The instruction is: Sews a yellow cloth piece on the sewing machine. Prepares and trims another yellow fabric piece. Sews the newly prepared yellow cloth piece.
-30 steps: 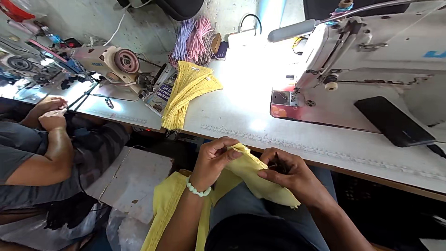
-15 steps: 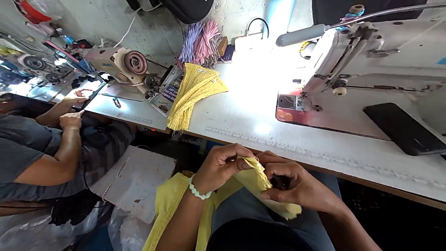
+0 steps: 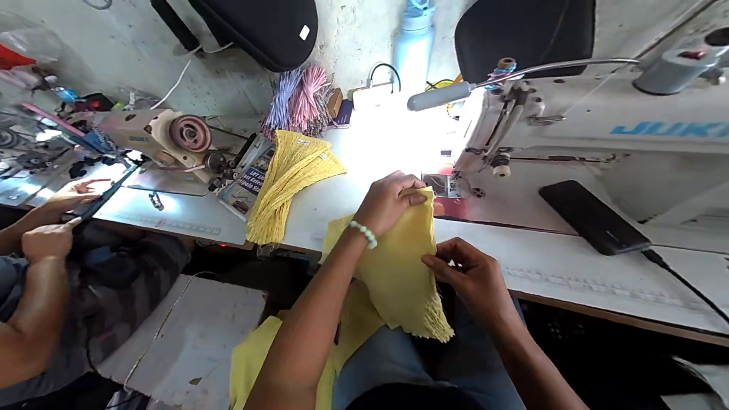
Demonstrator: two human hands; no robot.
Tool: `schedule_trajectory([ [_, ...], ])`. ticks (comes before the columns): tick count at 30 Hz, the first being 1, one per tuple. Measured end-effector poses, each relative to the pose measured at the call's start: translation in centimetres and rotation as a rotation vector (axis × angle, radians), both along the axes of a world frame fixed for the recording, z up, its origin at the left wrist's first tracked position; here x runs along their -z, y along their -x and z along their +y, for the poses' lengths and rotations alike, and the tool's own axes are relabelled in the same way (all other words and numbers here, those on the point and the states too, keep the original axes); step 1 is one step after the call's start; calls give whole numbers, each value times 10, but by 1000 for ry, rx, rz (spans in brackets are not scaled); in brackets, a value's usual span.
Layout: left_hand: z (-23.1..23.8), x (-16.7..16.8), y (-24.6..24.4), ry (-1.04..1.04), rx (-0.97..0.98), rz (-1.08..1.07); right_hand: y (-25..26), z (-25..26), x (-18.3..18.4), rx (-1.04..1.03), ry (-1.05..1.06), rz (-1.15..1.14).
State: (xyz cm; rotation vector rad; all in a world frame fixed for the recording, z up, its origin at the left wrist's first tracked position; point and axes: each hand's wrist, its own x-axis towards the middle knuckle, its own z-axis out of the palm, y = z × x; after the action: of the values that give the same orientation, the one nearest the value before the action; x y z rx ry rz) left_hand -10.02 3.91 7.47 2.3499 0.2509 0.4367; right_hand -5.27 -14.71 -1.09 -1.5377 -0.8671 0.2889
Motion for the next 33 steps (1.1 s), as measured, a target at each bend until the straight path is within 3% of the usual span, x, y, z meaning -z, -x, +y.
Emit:
schedule_trajectory([
  [4, 1, 49, -63, 3, -44, 291, -23, 2, 17, 173, 205, -11],
  [7, -4, 72, -84, 28, -97, 416, -36, 3, 18, 186, 369, -36],
  [11, -13, 78, -83, 84, -250, 288, -40, 5, 16, 155, 464, -63],
  [14, -22, 82, -81, -16, -297, 187, -37, 7, 16, 182, 464, -104],
  [17, -30, 103, -79, -210, -232, -8, -36, 7, 16, 191, 463, -128],
  [22, -47, 108, -64, -401, -228, 6, -36, 6, 17, 194, 463, -134],
  [28, -54, 119, -43, -405, -203, -21, -35, 4, 17, 182, 443, -130],
  [33, -25, 117, -50, -342, 51, -63, -45, -2, 22, 144, 365, -175],
])
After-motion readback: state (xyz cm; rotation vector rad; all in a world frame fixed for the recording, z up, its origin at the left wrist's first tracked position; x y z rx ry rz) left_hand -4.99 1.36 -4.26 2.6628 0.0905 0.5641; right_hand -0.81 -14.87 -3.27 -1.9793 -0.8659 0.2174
